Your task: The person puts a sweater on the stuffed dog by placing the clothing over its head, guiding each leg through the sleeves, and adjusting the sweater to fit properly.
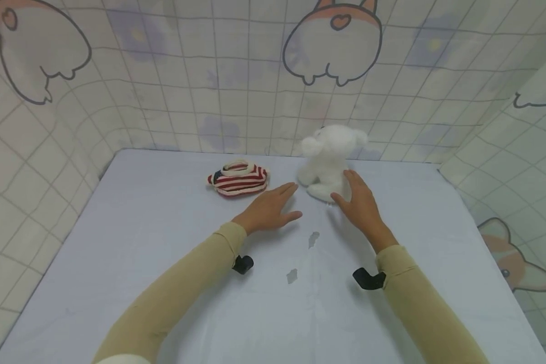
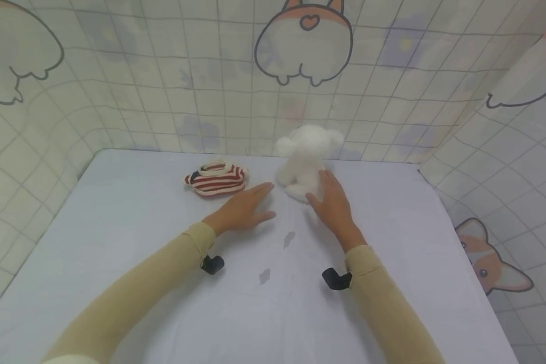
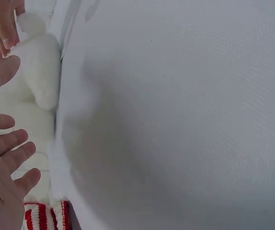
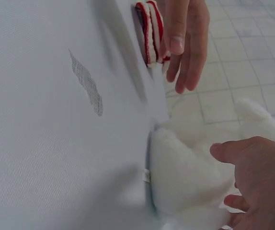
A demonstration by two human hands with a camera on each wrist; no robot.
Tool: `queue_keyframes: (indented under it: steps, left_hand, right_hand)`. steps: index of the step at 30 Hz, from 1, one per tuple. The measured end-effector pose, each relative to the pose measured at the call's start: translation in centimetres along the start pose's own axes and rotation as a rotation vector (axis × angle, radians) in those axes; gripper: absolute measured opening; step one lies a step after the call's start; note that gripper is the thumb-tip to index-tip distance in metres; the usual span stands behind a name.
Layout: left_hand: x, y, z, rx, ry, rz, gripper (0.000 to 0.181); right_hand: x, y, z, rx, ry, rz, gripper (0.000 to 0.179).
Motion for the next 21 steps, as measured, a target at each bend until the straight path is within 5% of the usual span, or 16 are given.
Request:
queue_keyframes:
  steps: [21]
  left_hand:
    - [0.4, -2.0, -0.1, -0.031, 0.069, -0.022, 0.076]
  right_hand:
    - [1.8, -0.9, -1.9, 0.192, -0.068, -0.026, 0.081]
Point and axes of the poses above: each hand's wrist, its own y-axis away from the middle knuckle, its own x-axis out of the palm, z = x × y, the point moved 3 cm from there along -y, towards the middle knuckle, and after that the axes turned 4 degrees about -z, right-handed, at the moved point
